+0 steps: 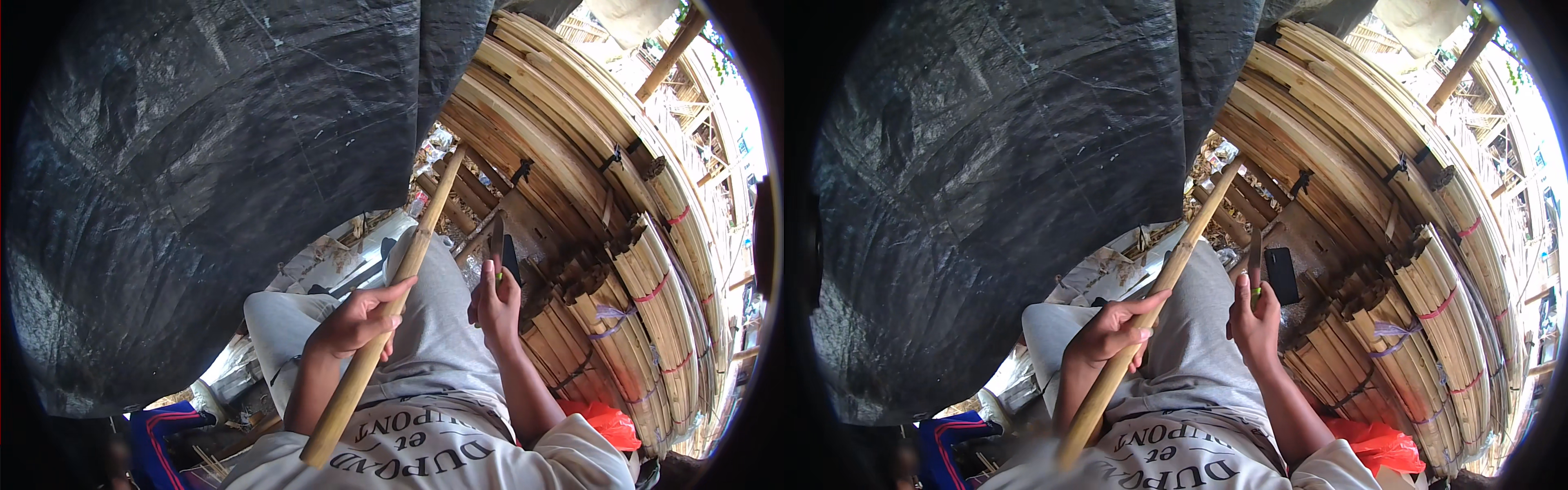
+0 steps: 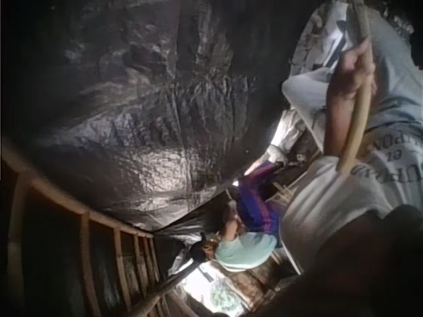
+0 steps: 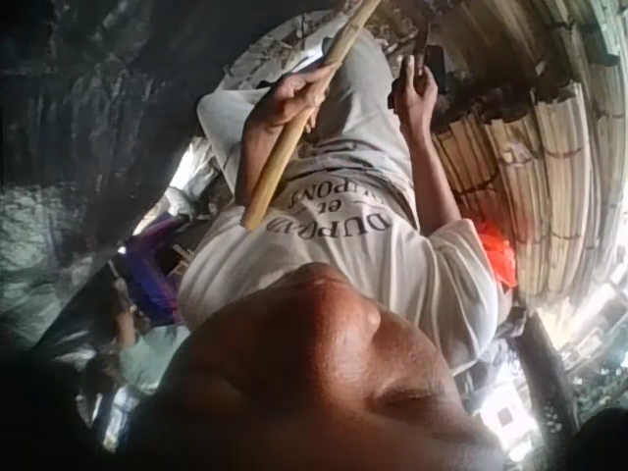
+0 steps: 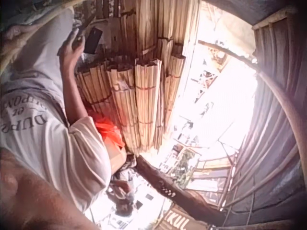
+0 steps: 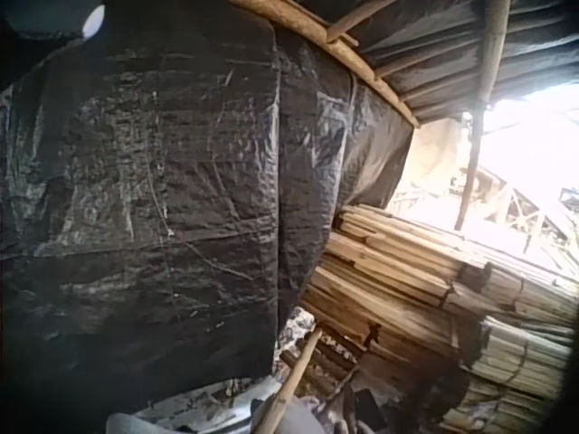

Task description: Shaving and smoothing thin bamboo or wooden strips with a hand knife.

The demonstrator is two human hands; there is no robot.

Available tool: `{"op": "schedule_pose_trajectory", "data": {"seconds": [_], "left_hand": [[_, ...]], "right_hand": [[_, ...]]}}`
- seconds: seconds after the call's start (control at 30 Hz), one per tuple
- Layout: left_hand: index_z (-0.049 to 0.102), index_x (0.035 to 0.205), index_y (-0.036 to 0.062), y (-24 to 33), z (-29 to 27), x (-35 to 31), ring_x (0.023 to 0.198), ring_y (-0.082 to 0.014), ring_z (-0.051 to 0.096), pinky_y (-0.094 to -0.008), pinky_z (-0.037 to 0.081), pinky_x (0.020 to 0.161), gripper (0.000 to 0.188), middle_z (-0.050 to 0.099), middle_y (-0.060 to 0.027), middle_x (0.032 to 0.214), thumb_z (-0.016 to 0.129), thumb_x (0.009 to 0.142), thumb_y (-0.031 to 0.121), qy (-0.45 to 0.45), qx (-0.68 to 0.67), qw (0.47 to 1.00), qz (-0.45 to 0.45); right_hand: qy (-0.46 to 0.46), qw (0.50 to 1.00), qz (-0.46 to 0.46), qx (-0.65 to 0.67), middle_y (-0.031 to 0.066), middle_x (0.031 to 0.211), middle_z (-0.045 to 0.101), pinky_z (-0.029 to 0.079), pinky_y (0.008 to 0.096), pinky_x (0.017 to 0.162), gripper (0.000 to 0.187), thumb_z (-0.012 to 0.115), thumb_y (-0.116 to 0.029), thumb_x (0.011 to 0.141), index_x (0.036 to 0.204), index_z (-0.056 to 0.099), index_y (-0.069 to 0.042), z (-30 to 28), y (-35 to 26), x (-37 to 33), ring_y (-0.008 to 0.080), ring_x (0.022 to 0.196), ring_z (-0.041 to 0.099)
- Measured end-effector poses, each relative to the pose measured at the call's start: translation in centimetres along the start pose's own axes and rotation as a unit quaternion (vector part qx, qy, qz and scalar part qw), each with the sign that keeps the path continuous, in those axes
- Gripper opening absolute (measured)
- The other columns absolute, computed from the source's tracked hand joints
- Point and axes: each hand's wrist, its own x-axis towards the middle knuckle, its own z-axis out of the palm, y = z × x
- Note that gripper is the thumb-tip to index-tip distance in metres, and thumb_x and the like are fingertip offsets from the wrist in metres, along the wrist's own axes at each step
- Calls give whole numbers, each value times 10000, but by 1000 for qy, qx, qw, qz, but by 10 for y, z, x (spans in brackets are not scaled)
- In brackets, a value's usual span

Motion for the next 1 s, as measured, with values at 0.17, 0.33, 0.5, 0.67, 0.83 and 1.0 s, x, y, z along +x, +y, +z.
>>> {"op": "schedule_pose_trajectory", "data": {"seconds": [0.17, 0.33, 0.5, 0.67, 0.83, 1.0], "left_hand": [[309, 1468, 61, 12, 10, -12, 547, -95, 576, -252, 548, 495, 653, 500, -28, 835, 534, 855, 86, 11, 34, 999, -4], [303, 1468, 53, 33, 26, -29, 532, -85, 558, -243, 544, 493, 681, 494, -19, 821, 551, 836, 100, 26, 36, 998, -51], [284, 1472, 34, 25, 29, -49, 522, -79, 542, -230, 525, 477, 719, 489, -22, 846, 571, 818, 124, 35, 19, 997, -60], [248, 1478, 16, 28, 40, -64, 545, -76, 540, -220, 536, 481, 732, 473, -47, 925, 560, 824, 120, 29, 10, 997, -74], [203, 1488, 16, 26, 41, -72, 574, -81, 555, -221, 552, 487, 738, 449, -66, 988, 548, 842, 107, 3, 5, 994, -107], [204, 1493, 37, 15, 45, -71, 592, -79, 568, -224, 558, 492, 739, 441, -53, 990, 555, 848, 115, -15, 18, 994, -108]], "right_hand": [[18, 1000, -1, 16, -16, 522, 420, 337, 240, 329, 364, 502, -365, 992, 817, 456, -49, -16, 7, 10, 64, 371, 394], [12, 999, 5, 36, -13, 531, 430, 348, 237, 337, 330, 521, -340, 988, 853, 460, -45, -24, 14, 18, 63, 384, 405], [-47, 997, 38, 43, 108, 794, 607, 399, 243, 357, 359, 592, -334, 948, 994, 416, -25, -11, 20, 28, 128, 436, 540], [-93, 986, 88, 110, 185, 967, 622, 409, 255, 366, 442, 644, -374, 908, 994, 364, -43, 21, 28, 51, 203, 498, 625], [-118, 978, 91, 143, 103, 809, 598, 409, 246, 374, 404, 714, -264, 870, 981, 383, -62, 43, 22, 64, 171, 496, 604], [-64, 979, 41, 188, 38, 720, 549, 377, 247, 365, 344, 729, -56, 819, 915, 400, -79, 54, 53, 73, 104, 484, 511]]}}
